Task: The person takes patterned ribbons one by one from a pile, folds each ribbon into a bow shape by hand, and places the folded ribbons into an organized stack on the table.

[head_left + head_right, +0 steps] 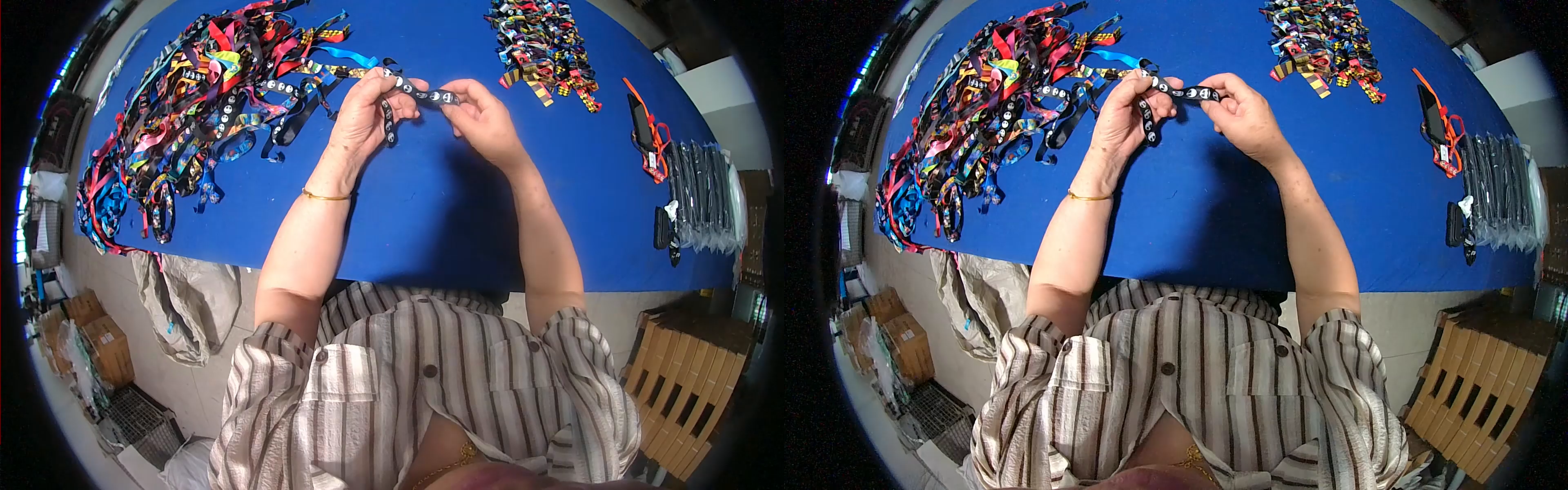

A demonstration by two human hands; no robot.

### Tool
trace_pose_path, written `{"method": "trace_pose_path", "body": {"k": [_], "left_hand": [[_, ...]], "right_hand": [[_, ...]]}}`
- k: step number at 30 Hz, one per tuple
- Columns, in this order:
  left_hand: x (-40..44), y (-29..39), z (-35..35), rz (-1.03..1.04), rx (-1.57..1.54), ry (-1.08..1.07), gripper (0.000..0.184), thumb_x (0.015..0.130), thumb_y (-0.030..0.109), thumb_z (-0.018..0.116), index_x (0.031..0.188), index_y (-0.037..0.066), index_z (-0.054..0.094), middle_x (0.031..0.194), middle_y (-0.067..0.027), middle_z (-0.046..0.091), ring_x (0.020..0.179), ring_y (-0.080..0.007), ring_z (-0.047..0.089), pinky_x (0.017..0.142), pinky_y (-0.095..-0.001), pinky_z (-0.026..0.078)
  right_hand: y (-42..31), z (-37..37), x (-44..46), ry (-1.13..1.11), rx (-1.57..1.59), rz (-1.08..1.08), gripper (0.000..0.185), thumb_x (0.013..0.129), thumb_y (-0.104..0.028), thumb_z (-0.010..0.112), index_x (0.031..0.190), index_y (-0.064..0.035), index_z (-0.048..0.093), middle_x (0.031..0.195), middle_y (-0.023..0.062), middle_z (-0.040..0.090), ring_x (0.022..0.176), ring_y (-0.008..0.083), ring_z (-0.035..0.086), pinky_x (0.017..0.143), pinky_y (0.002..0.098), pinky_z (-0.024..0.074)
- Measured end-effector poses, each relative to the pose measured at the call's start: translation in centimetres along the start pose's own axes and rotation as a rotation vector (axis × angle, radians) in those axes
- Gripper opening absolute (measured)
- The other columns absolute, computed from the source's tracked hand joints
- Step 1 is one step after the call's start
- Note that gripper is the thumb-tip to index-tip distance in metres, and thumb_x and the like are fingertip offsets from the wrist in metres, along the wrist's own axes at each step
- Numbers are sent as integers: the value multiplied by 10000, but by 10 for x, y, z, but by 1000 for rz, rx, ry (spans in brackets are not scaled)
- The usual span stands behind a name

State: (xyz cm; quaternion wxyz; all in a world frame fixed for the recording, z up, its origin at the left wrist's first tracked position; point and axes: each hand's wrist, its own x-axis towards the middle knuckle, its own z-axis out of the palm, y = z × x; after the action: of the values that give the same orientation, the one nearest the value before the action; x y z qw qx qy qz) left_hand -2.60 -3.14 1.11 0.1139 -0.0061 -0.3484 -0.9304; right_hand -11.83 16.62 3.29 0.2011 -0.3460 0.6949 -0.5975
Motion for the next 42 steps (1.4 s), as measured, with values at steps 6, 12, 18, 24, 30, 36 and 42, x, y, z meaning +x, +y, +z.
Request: {"method": "trace_pose_path", "body": {"k": [6, 12, 18, 24, 30, 36, 42], "left_hand": [[1, -1, -4, -24, 1, 67, 145, 1003, 130, 570, 954, -5, 591, 1025, -265, 711, 698, -232, 685, 709, -351, 609], [-1, 0, -1, -9, -107, 6, 108, 976, 103, 570, 1009, 13, 619, 1214, -313, 653, 703, -256, 689, 705, -347, 609], [-3, 5, 6, -9, -11, -91, 64, 932, 81, 574, 977, 37, 585, 1269, -333, 621, 728, -280, 720, 701, -343, 619], [-4, 1, 4, -39, 154, -136, 130, 957, 100, 544, 1053, 14, 550, 1140, -279, 677, 766, -254, 729, 729, -324, 612], [-4, 0, 6, -61, 262, -141, 93, 970, 110, 535, 1018, 32, 549, 1055, -244, 703, 778, -232, 716, 749, -324, 604], [-4, -3, 7, -106, 306, -161, 68, 969, 107, 548, 986, 43, 562, 982, -213, 722, 763, -220, 710, 742, -319, 598], [-7, -3, 12, -138, 319, -163, 57, 964, 85, 549, 963, 36, 576, 954, -186, 732, 737, -200, 699, 713, -309, 579]], "right_hand": [[-14, -2, -3, 26, 239, 77, 198, 1032, -189, 589, 1124, -20, 635, 855, 105, 741, 487, 33, 489, 445, 189, 372], [-12, -15, -1, -112, 254, 200, 308, 1031, -324, 593, 1025, -31, 684, 766, 94, 727, 407, 18, 407, 376, 186, 280], [-7, -9, 0, -66, 162, 230, 309, 1013, -336, 636, 944, -49, 727, 743, 48, 717, 438, 5, 408, 399, 184, 286], [7, -7, 2, 8, 11, 118, 244, 995, -271, 685, 1040, -44, 759, 712, -43, 636, 579, 9, 495, 494, 188, 359], [8, -7, 2, 7, 75, 175, 229, 997, -227, 669, 1108, -42, 747, 762, -50, 632, 630, 15, 528, 532, 182, 402], [7, -6, 1, 30, 114, 131, 181, 990, -166, 649, 1097, -36, 715, 775, -41, 637, 649, 17, 546, 549, 181, 427], [13, -8, 4, 42, 154, 156, 141, 972, -167, 684, 1041, -44, 680, 780, -39, 658, 677, 24, 570, 562, 173, 426]]}}
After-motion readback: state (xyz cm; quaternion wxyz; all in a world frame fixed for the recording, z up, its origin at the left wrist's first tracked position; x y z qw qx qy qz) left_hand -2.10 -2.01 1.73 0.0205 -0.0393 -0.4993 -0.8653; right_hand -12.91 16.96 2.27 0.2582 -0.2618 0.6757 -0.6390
